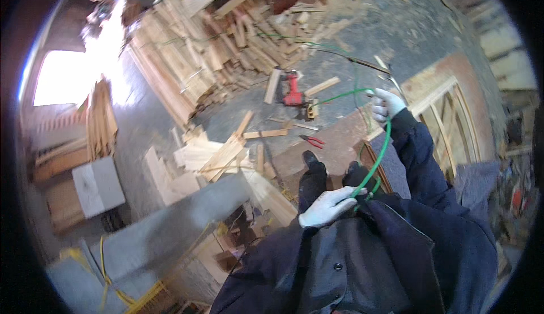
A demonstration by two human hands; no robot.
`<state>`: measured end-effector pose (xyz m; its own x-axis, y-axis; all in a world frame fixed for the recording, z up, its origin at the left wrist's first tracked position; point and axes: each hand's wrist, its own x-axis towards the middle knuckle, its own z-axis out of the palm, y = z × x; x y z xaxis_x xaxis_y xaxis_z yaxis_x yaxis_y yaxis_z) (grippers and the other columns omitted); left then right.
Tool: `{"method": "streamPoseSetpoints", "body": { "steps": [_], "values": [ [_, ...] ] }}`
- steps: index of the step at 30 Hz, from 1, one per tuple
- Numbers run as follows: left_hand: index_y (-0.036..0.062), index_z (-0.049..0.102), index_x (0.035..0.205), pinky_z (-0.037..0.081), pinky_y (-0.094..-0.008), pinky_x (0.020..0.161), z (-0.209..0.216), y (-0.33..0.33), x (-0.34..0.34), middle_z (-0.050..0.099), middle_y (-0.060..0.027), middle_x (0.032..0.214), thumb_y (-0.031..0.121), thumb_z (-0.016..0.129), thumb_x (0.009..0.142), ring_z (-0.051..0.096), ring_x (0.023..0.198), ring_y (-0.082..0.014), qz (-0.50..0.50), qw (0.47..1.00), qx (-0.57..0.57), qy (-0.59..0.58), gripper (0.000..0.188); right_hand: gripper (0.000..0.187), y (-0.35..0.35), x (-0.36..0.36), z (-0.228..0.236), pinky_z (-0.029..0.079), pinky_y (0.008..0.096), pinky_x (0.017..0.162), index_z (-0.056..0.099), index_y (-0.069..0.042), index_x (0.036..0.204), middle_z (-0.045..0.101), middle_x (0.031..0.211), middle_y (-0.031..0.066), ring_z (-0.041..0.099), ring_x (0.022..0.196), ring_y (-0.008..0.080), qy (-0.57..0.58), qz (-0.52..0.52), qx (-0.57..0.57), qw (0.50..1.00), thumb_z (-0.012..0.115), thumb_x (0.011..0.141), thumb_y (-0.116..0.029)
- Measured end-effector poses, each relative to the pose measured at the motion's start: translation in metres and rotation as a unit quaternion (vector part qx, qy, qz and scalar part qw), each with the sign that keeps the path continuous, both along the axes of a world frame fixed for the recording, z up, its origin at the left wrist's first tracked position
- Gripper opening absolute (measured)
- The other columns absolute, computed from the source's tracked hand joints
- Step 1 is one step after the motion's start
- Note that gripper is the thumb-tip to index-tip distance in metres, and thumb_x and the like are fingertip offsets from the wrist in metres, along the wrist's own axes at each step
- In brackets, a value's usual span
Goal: The person cuts a piece of dark carpet with a utility knife, trims the edges, and positions it over a wooden frame. They then use a pneumatic nail gun to fasten the carpet to the frame, adjusting the material as needed.
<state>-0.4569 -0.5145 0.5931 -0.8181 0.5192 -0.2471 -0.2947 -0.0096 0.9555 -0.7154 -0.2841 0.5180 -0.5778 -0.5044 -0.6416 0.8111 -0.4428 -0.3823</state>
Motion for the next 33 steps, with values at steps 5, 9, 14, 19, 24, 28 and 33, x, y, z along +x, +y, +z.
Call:
{"method": "streamPoseSetpoints", "body": {
  "steps": [5,9,14,19,24,28,33],
  "values": [
    [-0.0024,0.055,0.137,0.049,-0.0289,0.089,-0.022,-0.025,-0.05,0.066,-0.0092,0.11,0.03,0.052,0.106,0.062,0.099,-0.0161,-0.009,0.98,0.134,-0.147,0.045,0.025,-0.031,0.005,0.102,0.03,0.0248,0.038,0.06,0.0,0.116,0.045,0.062,-0.0038,0.038,0.041,0.0077,0.144,0.022,0.18,0.973,0.053,0.1,-0.017],
    [0.0015,0.05,0.139,0.053,-0.0388,0.088,-0.069,0.004,-0.113,0.068,-0.0159,0.112,0.052,0.037,0.107,0.067,0.099,-0.0268,0.109,0.833,0.353,-0.411,0.061,0.028,-0.029,0.018,0.149,0.036,0.0232,0.044,0.063,0.002,0.118,0.055,0.064,-0.0015,0.048,0.048,0.0056,0.212,0.092,0.232,0.945,0.052,0.097,-0.013],
    [0.0044,0.059,0.125,0.055,-0.0509,0.093,-0.137,0.069,-0.262,0.068,-0.016,0.114,0.049,0.047,0.104,0.067,0.104,-0.0328,0.202,0.813,0.402,-0.37,0.051,0.035,0.024,0.013,0.169,0.043,0.0216,0.053,0.063,0.002,0.124,0.059,0.072,-0.002,0.052,0.057,0.0047,0.26,0.136,0.285,0.912,0.053,0.092,-0.009],
    [0.0051,0.057,0.125,0.055,-0.0499,0.093,-0.189,0.135,-0.38,0.066,-0.0164,0.116,0.038,0.054,0.102,0.067,0.104,-0.0339,0.226,0.867,0.235,-0.376,0.04,0.038,0.104,-0.013,0.161,0.052,0.0366,0.094,0.064,0.0,0.126,0.071,0.114,0.0155,0.069,0.105,0.0255,0.285,0.15,0.33,0.887,0.064,0.093,-0.019],
    [0.0046,0.051,0.129,0.056,-0.0481,0.088,-0.224,0.206,-0.421,0.066,-0.0197,0.119,0.029,0.056,0.101,0.068,0.103,-0.0354,0.135,0.909,0.007,-0.394,0.037,0.04,0.209,-0.078,0.152,0.052,0.0326,0.089,0.062,0.001,0.132,0.071,0.108,0.0146,0.067,0.093,0.0189,0.28,0.032,0.331,0.901,0.06,0.094,-0.015],
    [0.0021,0.054,0.127,0.057,-0.0466,0.085,-0.222,0.248,-0.44,0.067,-0.0213,0.114,0.029,0.057,0.101,0.069,0.099,-0.0353,0.031,0.917,0.039,-0.396,0.037,0.039,0.261,-0.13,0.163,0.052,0.0286,0.075,0.063,0.0,0.131,0.07,0.095,0.0063,0.06,0.079,0.0097,0.258,-0.043,0.331,0.907,0.06,0.094,-0.013],
    [-0.0006,0.055,0.128,0.059,-0.0392,0.077,-0.197,0.327,-0.503,0.069,-0.0206,0.107,0.028,0.056,0.102,0.071,0.09,-0.0301,-0.098,0.903,0.039,-0.417,0.038,0.036,0.331,-0.175,0.167,0.042,0.0207,0.058,0.064,0.001,0.127,0.061,0.08,-0.0009,0.049,0.063,0.0029,0.218,-0.129,0.337,0.907,0.061,0.095,-0.013]
  ]
}}
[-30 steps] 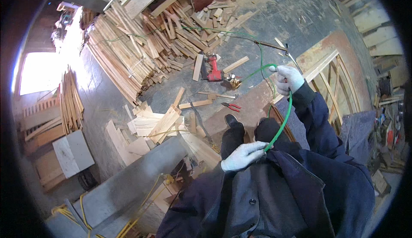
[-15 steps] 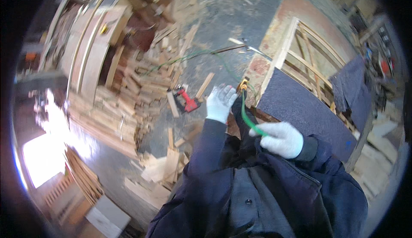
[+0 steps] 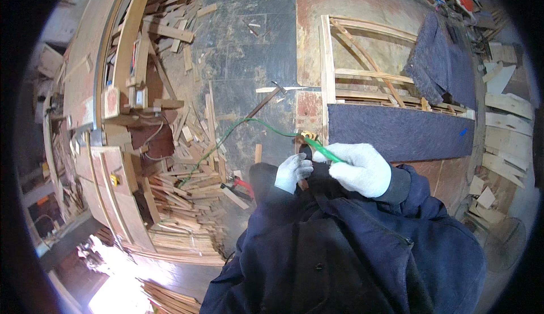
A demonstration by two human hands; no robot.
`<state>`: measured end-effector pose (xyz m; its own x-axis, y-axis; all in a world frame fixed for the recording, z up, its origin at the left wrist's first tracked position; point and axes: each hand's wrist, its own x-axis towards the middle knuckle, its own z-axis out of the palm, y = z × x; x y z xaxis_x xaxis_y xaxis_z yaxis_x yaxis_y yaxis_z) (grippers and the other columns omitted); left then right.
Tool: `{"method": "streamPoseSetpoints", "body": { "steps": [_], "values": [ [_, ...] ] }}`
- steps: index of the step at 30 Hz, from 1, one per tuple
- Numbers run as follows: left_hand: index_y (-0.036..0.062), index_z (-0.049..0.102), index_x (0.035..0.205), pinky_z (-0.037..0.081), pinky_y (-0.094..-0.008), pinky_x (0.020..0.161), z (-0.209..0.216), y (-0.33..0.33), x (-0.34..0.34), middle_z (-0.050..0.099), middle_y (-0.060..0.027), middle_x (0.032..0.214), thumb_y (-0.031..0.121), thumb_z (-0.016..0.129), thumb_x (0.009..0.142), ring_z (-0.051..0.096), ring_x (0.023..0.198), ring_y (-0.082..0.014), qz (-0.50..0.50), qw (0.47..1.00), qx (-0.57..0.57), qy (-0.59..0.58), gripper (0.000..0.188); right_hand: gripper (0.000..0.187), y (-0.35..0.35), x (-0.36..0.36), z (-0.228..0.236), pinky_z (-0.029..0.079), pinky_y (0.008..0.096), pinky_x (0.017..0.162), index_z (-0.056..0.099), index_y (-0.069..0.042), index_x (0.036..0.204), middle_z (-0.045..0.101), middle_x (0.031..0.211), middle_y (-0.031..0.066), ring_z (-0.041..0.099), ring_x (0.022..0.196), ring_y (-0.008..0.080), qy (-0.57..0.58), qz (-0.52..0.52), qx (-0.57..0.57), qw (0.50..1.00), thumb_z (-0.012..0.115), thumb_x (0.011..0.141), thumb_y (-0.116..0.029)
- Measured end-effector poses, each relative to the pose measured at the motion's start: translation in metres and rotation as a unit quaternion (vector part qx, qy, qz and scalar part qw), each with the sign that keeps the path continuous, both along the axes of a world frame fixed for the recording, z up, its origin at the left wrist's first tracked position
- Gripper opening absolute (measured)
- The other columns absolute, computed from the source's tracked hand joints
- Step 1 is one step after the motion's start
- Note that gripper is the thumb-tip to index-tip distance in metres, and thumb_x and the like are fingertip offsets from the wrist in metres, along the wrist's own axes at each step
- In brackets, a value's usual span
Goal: The person cuts a piece of dark carpet with a utility knife, trims the edges, and positions it over a wooden frame. They then use a pneumatic nail gun to fasten the carpet to the frame, adjusting the material as needed.
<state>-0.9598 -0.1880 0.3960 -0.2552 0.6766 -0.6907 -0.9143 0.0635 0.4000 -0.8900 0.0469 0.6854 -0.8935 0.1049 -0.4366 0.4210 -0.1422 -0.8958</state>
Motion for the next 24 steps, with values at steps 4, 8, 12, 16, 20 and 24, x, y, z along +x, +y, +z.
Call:
{"method": "streamPoseSetpoints", "body": {
  "steps": [4,8,12,16,20,24],
  "values": [
    [-0.0015,0.054,0.128,0.059,-0.0375,0.075,0.018,0.043,-0.091,0.069,-0.02,0.106,0.022,0.056,0.102,0.071,0.088,-0.0292,-0.027,0.999,-0.024,0.007,0.035,0.032,0.04,-0.033,-0.007,0.044,0.0225,0.056,0.065,0.001,0.123,0.062,0.078,0.0001,0.053,0.06,0.0057,-0.013,-0.12,-0.011,0.993,0.06,0.096,-0.013],
    [-0.0017,0.054,0.131,0.058,-0.0413,0.082,0.0,0.043,-0.202,0.069,-0.0188,0.109,0.024,0.055,0.101,0.07,0.093,-0.0293,-0.003,0.998,-0.042,0.042,0.039,0.031,0.082,-0.08,-0.018,0.037,0.0208,0.047,0.065,0.002,0.123,0.057,0.072,-0.0031,0.047,0.053,0.0033,-0.049,-0.246,-0.076,0.965,0.059,0.097,-0.012],
    [0.0037,0.06,0.127,0.056,-0.0443,0.084,-0.043,0.018,-0.321,0.07,-0.0166,0.11,0.03,0.061,0.097,0.069,0.096,-0.0318,0.014,0.99,-0.137,0.025,0.039,0.036,0.134,-0.156,-0.033,0.036,0.0215,0.044,0.06,0.007,0.125,0.054,0.06,-0.0013,0.046,0.046,0.0059,-0.047,-0.318,-0.032,0.946,0.056,0.099,-0.017],
    [0.0079,0.062,0.112,0.056,-0.0404,0.074,-0.062,0.009,-0.436,0.067,-0.0086,0.096,0.03,0.058,0.1,0.067,0.087,-0.0282,0.001,0.976,-0.216,0.023,0.026,0.03,0.196,-0.252,-0.044,0.033,0.0208,0.042,0.065,0.005,0.119,0.051,0.06,-0.0041,0.043,0.044,0.0055,-0.022,-0.437,-0.036,0.899,0.056,0.1,-0.016],
    [0.009,0.06,0.121,0.056,-0.0426,0.075,-0.051,0.047,-0.566,0.067,-0.0092,0.095,0.031,0.057,0.102,0.067,0.088,-0.0266,0.028,0.989,-0.136,-0.047,0.029,0.03,0.264,-0.332,-0.049,0.027,0.0217,0.038,0.063,0.004,0.122,0.047,0.059,-0.0051,0.037,0.042,0.0046,-0.02,-0.48,0.047,0.876,0.052,0.101,-0.016],
    [0.0038,0.056,0.123,0.057,-0.0388,0.07,-0.03,0.128,-0.674,0.067,-0.0124,0.097,0.028,0.056,0.101,0.068,0.085,-0.0261,-0.006,0.979,-0.2,0.047,0.033,0.032,0.336,-0.375,-0.043,0.027,0.0215,0.039,0.062,0.006,0.12,0.042,0.059,-0.0063,0.034,0.042,0.0046,0.021,-0.543,0.028,0.839,0.052,0.101,-0.017]
  ]
}}
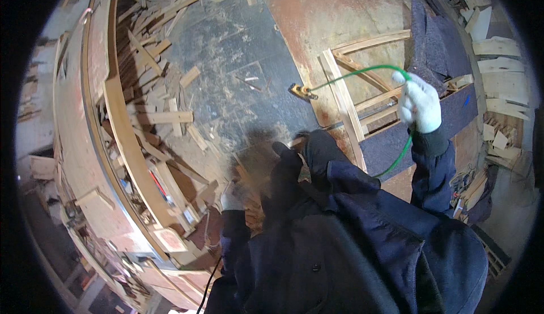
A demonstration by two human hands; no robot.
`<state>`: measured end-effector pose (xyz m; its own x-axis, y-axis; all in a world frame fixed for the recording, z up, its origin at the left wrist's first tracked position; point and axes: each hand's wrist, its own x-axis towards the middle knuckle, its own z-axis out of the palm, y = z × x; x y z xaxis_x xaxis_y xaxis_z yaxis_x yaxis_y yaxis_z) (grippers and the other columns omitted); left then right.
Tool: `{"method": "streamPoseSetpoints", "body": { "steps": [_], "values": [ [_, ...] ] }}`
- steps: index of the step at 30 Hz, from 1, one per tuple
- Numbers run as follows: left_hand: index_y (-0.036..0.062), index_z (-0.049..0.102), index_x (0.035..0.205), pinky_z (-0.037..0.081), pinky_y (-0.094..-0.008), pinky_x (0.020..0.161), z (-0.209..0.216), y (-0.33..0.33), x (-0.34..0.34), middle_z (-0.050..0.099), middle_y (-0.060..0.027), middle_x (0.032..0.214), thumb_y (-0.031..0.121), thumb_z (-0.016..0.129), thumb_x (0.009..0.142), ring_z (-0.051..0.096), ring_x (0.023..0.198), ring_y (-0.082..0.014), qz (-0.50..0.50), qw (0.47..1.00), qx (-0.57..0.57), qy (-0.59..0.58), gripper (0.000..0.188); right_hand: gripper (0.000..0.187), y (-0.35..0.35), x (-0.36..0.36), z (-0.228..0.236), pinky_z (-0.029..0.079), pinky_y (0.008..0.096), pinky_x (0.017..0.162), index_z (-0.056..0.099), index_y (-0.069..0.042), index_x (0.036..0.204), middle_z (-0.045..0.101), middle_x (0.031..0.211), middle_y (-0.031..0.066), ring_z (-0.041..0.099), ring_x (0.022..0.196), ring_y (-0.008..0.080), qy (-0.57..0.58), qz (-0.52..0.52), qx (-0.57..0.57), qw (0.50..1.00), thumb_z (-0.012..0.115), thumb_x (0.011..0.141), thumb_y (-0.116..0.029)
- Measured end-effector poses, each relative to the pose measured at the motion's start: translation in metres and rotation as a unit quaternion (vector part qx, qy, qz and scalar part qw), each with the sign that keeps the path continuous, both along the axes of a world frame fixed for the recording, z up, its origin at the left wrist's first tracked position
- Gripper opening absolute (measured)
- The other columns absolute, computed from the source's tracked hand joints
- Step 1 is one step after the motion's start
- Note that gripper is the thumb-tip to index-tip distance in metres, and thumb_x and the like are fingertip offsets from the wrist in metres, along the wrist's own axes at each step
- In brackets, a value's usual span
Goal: The person cuts a piece of dark carpet with a utility knife, trims the edges, and positions it over a wooden frame. They then use a pneumatic nail gun to fasten the carpet to the frame, adjusting the material as needed.
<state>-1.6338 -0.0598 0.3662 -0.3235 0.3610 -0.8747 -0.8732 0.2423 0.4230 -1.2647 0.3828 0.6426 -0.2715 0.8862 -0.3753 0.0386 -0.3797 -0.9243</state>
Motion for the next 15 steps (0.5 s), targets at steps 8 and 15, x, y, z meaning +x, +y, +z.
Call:
{"method": "streamPoseSetpoints", "body": {
  "steps": [8,15],
  "values": [
    [0.0016,0.054,0.132,0.06,-0.0382,0.073,-0.005,0.194,-0.139,0.069,-0.0167,0.103,0.027,0.056,0.1,0.069,0.087,-0.0288,-0.093,0.996,-0.002,0.016,0.041,0.031,0.17,-0.064,-0.027,0.026,0.0241,0.038,0.062,0.003,0.119,0.04,0.058,-0.0038,0.03,0.039,0.0079,0.013,-0.127,0.002,0.992,0.048,0.105,-0.02],
    [0.006,0.057,0.127,0.058,-0.0358,0.07,-0.068,0.351,-0.236,0.071,-0.017,0.108,0.028,0.057,0.101,0.07,0.087,-0.0275,-0.119,0.992,-0.003,-0.045,0.034,0.029,0.376,-0.11,-0.076,0.031,0.0251,0.037,0.065,0.002,0.113,0.044,0.056,-0.0017,0.037,0.039,0.0097,-0.02,-0.177,0.056,0.982,0.049,0.105,-0.02]
  ]
}}
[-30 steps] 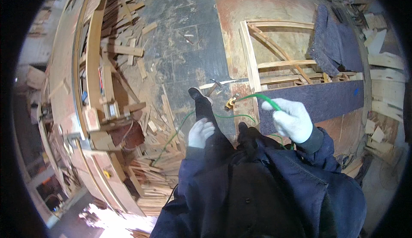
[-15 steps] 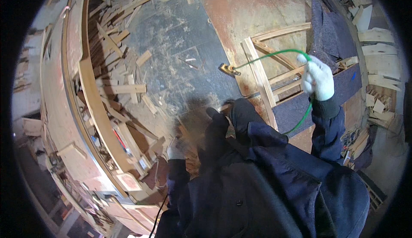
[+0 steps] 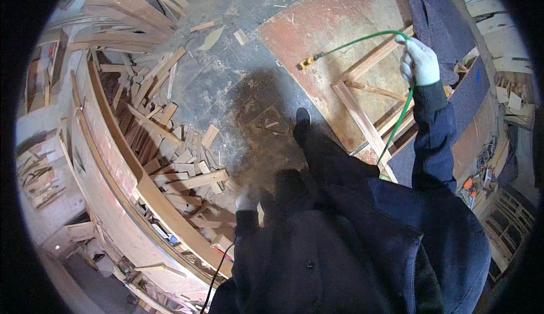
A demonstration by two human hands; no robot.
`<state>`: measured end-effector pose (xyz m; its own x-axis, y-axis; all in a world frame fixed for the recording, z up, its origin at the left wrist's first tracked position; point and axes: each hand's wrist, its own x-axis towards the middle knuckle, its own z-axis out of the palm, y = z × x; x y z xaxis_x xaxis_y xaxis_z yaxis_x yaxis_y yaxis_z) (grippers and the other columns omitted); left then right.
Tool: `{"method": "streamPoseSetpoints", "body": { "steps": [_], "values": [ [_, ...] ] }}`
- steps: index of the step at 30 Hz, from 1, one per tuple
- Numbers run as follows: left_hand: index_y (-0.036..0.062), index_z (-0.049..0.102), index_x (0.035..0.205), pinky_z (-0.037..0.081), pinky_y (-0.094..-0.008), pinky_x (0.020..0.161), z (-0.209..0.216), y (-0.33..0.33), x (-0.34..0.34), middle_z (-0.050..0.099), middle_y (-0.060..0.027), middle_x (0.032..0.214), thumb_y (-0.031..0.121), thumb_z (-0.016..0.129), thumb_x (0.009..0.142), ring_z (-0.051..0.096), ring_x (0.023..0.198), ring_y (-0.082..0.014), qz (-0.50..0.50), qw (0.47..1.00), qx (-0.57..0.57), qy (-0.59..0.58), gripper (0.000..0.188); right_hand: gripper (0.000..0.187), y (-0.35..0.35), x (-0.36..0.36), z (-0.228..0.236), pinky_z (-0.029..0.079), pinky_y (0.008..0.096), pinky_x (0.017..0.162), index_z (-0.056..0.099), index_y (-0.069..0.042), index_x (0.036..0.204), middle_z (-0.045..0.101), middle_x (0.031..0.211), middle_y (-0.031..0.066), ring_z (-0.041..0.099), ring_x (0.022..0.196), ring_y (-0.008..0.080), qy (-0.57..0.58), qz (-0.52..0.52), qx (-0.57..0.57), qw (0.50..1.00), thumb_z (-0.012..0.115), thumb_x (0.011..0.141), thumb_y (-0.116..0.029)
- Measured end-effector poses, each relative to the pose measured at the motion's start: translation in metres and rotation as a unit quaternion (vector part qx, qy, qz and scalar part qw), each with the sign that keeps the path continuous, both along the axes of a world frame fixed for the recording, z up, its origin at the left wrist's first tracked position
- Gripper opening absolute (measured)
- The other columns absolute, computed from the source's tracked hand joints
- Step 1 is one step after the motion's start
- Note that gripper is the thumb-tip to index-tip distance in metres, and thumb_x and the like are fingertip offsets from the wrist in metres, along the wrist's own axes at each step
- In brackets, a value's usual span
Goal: The person cuts a piece of dark carpet with a utility knife, trims the edges, and positions it over a wooden frame. They then use a pneumatic nail gun to fasten the carpet to the frame, adjusting the material as needed.
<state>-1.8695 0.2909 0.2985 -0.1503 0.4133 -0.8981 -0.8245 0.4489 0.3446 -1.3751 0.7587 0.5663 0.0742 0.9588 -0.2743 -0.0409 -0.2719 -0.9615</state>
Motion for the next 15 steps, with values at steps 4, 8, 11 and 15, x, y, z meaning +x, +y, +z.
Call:
{"method": "streamPoseSetpoints", "body": {
  "steps": [4,8,11,15],
  "values": [
    [0.002,0.055,0.128,0.057,-0.0354,0.072,0.028,0.125,-0.026,0.07,-0.0158,0.107,0.028,0.059,0.1,0.07,0.087,-0.0282,-0.066,0.996,0.054,0.028,0.038,0.029,0.074,-0.03,-0.005,0.033,0.0258,0.036,0.066,0.002,0.113,0.049,0.056,-0.0001,0.042,0.038,0.0106,-0.05,-0.026,-0.044,0.997,0.049,0.105,-0.02],
    [0.0027,0.054,0.131,0.053,-0.0316,0.066,0.052,0.266,-0.063,0.07,-0.0171,0.106,0.03,0.058,0.1,0.07,0.086,-0.0263,-0.157,0.986,-0.026,0.051,0.041,0.024,0.099,-0.045,-0.029,0.032,0.0245,0.036,0.068,0.001,0.11,0.052,0.059,-0.0006,0.045,0.039,0.0094,-0.055,-0.032,-0.037,0.997,0.054,0.103,-0.017],
    [0.003,0.056,0.126,0.053,-0.04,0.072,0.039,0.351,-0.095,0.069,-0.0177,0.106,0.031,0.055,0.102,0.068,0.088,-0.0306,-0.234,0.971,-0.026,0.033,0.037,0.026,0.076,-0.072,-0.073,0.043,0.027,0.05,0.069,0.0,0.112,0.06,0.067,0.0026,0.057,0.055,0.0136,-0.205,0.007,-0.017,0.979,0.058,0.101,-0.02],
    [0.0029,0.06,0.117,0.054,-0.0395,0.073,0.02,0.483,-0.148,0.068,-0.0153,0.1,0.025,0.052,0.103,0.066,0.086,-0.0285,-0.315,0.948,0.039,-0.011,0.027,0.031,-0.014,-0.133,-0.111,0.055,0.0408,0.074,0.07,-0.005,0.115,0.071,0.088,0.0172,0.069,0.082,0.0296,-0.384,0.086,-0.187,0.9,0.06,0.097,-0.028]
  ]
}}
